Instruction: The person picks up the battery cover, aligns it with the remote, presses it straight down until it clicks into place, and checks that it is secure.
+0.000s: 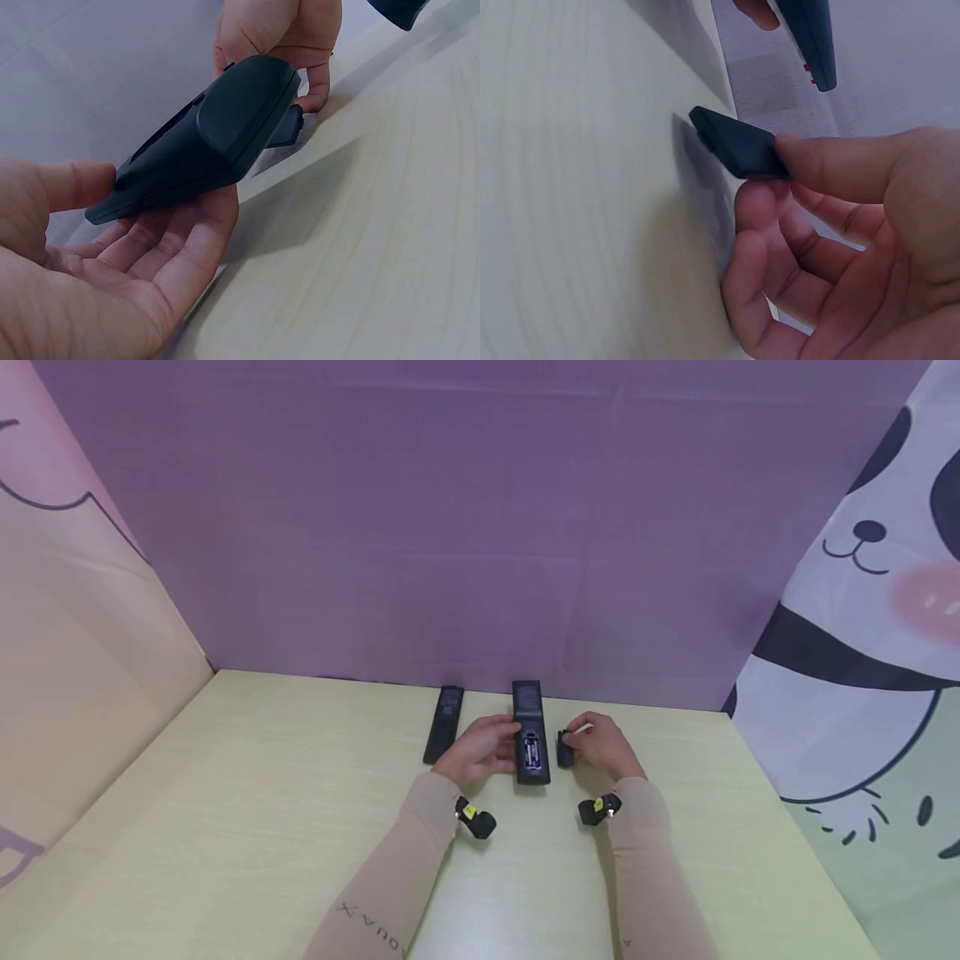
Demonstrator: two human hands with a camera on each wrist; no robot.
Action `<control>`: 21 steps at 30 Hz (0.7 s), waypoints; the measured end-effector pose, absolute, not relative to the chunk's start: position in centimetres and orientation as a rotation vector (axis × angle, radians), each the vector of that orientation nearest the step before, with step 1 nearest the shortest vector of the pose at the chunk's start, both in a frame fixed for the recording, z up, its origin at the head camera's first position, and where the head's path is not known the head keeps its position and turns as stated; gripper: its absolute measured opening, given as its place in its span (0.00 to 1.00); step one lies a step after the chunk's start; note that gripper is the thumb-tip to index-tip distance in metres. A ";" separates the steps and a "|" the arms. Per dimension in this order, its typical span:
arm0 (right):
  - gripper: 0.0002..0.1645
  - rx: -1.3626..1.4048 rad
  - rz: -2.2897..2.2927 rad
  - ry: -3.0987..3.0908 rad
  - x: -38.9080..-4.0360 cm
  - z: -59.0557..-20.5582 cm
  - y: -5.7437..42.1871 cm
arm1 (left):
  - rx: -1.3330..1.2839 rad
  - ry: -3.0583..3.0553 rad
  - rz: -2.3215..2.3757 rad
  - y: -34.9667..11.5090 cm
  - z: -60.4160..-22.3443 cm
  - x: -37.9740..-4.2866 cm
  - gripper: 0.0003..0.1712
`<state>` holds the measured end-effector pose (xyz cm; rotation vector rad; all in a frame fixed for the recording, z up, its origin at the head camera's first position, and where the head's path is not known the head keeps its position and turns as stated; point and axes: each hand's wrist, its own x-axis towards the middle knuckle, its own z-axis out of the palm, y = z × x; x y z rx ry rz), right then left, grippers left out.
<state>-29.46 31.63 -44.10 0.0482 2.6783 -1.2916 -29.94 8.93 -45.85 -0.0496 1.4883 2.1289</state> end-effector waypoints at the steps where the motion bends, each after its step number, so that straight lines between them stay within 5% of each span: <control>1: 0.15 0.052 -1.301 2.671 -29.4 -44.0 31.7 | -0.054 1.488 2.130 8.9 -45.9 -29.9 0.23; 21: 0.14 -0.011 -1.371 2.688 -29.1 -41.8 32.6 | -0.064 1.494 2.139 8.7 -45.8 -29.9 0.22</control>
